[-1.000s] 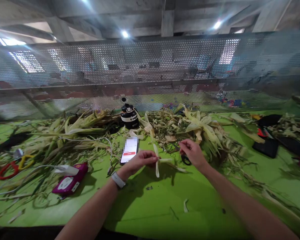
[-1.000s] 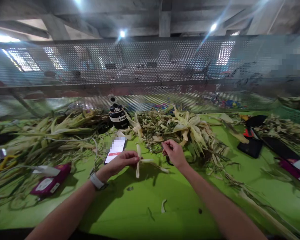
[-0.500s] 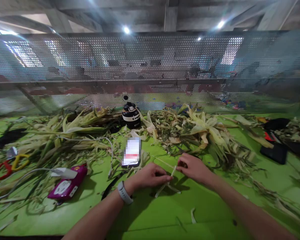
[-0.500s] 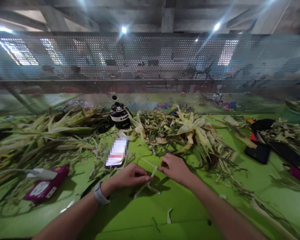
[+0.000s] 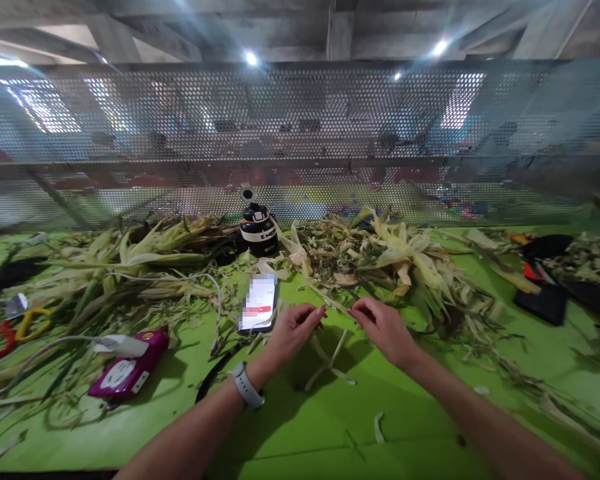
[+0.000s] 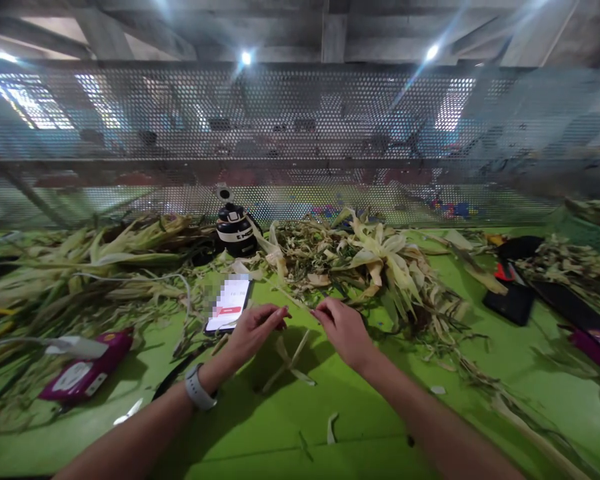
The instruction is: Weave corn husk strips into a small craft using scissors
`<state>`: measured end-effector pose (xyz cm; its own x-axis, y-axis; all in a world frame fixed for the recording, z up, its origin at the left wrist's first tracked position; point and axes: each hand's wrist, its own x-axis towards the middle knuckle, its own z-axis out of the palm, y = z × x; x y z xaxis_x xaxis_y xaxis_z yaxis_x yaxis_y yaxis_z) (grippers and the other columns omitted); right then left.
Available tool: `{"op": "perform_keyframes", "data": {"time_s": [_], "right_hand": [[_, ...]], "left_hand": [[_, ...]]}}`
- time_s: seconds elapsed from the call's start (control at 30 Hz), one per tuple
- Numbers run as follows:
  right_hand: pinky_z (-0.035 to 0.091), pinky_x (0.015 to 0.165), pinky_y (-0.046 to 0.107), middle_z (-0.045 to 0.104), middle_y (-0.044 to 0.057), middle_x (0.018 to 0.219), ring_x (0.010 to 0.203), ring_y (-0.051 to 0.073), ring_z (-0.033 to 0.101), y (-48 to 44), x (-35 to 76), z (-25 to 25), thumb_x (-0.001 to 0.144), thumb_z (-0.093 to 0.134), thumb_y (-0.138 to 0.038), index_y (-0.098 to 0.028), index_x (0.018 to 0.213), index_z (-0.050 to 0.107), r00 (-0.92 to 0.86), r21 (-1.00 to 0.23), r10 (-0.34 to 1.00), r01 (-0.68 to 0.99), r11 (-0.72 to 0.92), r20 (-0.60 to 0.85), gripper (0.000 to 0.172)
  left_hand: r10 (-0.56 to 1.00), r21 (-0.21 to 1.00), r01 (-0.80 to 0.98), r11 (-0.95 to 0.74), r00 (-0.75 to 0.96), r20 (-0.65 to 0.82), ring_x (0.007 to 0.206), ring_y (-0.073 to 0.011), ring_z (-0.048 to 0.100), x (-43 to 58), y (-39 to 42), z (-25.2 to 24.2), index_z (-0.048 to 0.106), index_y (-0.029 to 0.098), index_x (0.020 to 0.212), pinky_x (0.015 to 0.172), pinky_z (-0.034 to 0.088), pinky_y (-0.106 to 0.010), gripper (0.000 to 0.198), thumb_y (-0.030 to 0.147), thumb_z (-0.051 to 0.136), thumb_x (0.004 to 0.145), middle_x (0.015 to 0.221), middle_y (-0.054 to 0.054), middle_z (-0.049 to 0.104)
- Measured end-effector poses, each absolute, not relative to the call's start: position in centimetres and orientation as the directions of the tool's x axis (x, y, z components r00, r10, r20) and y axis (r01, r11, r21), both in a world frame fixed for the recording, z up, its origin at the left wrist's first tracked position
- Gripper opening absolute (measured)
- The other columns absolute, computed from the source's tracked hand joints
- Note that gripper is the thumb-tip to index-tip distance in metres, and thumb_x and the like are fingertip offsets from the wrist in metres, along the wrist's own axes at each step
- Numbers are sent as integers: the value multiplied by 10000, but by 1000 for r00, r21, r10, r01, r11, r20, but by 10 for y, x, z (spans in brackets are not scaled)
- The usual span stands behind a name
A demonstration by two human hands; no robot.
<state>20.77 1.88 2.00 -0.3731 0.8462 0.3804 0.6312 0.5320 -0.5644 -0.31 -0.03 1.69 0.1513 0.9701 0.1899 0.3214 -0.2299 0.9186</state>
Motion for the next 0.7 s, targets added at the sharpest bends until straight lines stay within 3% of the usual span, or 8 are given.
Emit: {"op": "perform_keyframes", "data": {"time_s": [0.1, 0.17, 0.23, 0.4, 0.53, 0.7], "right_hand": [[469, 671, 313, 667, 82, 801, 724, 199, 612, 8, 199, 16, 965, 417, -241, -168, 911, 597, -445, -304, 655, 632, 713, 611, 201], [466, 673, 329, 659, 91, 780, 713, 209, 600, 4, 196, 14, 966, 408, -214, -160, 922, 605, -507, -161, 557, 628, 762, 658, 208], [468, 658, 331, 655, 88, 760, 693, 209, 595, 3, 195, 13, 966, 409, -215, -162, 917, 609, -528, -122, 530, 623, 773, 664, 213], [480, 663, 296, 678, 76, 792, 710, 187, 627, 9, 197, 13, 981, 383, -288, -177, 886, 598, -461, -328, 653, 603, 727, 601, 261], [433, 551, 244, 631, 23, 643, 561, 151, 587, 9, 198, 16, 978, 376, -312, -191, 783, 562, -441, -491, 767, 593, 638, 466, 295], [401, 509, 230, 608, 14, 607, 501, 143, 557, 3, 193, 14, 976, 346, -325, -195, 827, 559, -363, -543, 803, 598, 589, 473, 291]], "left_hand": [[981, 969, 206, -135, 168, 101, 549, -124, 533, 8, -1, 19, 665, 128, 702, 503, 386, -218, 445, 554, 575, 791, 602, -28, 625], [981, 986, 154, -65, 188, 36, 511, -117, 523, 14, 1, 19, 673, 120, 668, 491, 390, -219, 479, 590, 615, 737, 556, -27, 619], [978, 992, 123, -29, 209, 3, 475, -108, 505, 18, 4, 19, 674, 115, 625, 477, 389, -221, 510, 618, 632, 699, 510, -24, 604], [973, 994, 97, -51, 227, 27, 490, -105, 508, 22, 10, 21, 673, 122, 608, 484, 396, -218, 503, 621, 659, 665, 515, -21, 612], [972, 993, 77, -90, 226, 71, 536, -106, 513, 22, 7, 21, 670, 127, 662, 509, 406, -215, 457, 582, 658, 696, 577, -15, 628], [965, 988, 49, -146, 229, 131, 657, -145, 575, 21, -1, 19, 651, 138, 746, 623, 473, -253, 402, 540, 630, 751, 683, -29, 656]]}}
